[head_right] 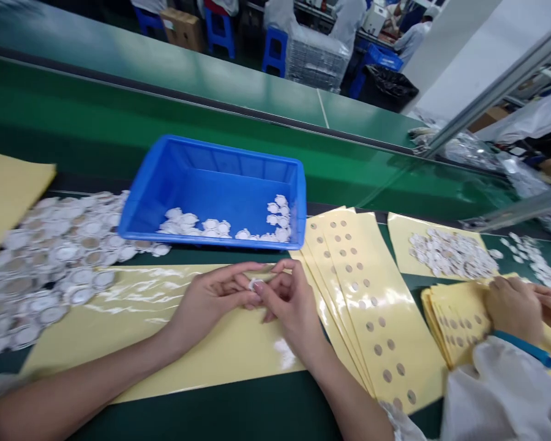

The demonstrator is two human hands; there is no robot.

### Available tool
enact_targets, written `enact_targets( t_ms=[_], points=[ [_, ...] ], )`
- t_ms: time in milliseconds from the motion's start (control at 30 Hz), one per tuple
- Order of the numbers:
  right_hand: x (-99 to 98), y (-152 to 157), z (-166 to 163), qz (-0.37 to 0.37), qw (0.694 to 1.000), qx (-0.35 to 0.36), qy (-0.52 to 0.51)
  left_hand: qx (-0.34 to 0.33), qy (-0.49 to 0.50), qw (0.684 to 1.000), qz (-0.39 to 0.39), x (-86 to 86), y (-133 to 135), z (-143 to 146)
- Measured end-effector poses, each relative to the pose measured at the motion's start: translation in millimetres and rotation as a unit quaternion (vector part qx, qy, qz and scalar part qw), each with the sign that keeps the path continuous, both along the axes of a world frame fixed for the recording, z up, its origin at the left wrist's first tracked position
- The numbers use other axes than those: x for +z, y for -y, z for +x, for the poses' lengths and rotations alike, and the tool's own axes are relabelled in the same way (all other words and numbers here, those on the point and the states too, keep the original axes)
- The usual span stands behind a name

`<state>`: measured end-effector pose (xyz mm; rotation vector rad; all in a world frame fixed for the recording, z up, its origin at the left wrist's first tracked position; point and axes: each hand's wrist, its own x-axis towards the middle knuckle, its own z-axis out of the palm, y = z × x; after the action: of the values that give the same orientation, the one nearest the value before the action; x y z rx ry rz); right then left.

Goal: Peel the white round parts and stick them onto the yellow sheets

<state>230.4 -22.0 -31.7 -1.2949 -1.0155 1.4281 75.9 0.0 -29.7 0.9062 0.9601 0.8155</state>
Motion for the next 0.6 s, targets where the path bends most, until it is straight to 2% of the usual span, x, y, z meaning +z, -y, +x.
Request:
enact_targets(
  t_ms=[167, 233, 333, 433, 500, 533, 567, 600],
  points=[
    [-3.1, 1.9, 7.7, -0.034, 0.995, 0.074, 0.053, -0.012, 0.011, 1.000, 0.025, -6.0, 7.0, -1.2],
    [-3.7, 2.9, 9.0, -0.027, 0.994, 0.078, 0.073, -0.018, -0.007, 0.998, 0.051, -5.1, 9.2, -0.2],
    [-2.0, 4.4, 7.1, -0.015, 0.996, 0.066, 0.055, -0.031, -0.047, 0.992, 0.116, 1.8, 12.0, -0.4],
    [1.0, 5.1, 3.5, -0.016, 0.998, 0.060, 0.013, -0.027, -0.108, 0.973, 0.200, 15.0, 15.3, -13.2],
    [2.1, 5.2, 2.3, -0.027, 0.998, 0.057, 0.001, -0.017, -0.180, 0.937, 0.297, 25.2, 17.4, -34.0],
    [2.3, 5.3, 2.2, -0.033, 0.998, 0.055, -0.001, -0.009, -0.236, 0.899, 0.368, 30.3, 17.9, -48.2],
    [2.5, 5.2, 2.5, -0.040, 0.998, 0.052, -0.001, -0.001, -0.303, 0.849, 0.434, 35.0, 17.9, -64.3],
    [2.8, 5.0, 2.9, -0.047, 0.998, 0.046, -0.002, 0.022, -0.363, 0.805, 0.469, 39.3, 17.0, -81.4]
  ],
)
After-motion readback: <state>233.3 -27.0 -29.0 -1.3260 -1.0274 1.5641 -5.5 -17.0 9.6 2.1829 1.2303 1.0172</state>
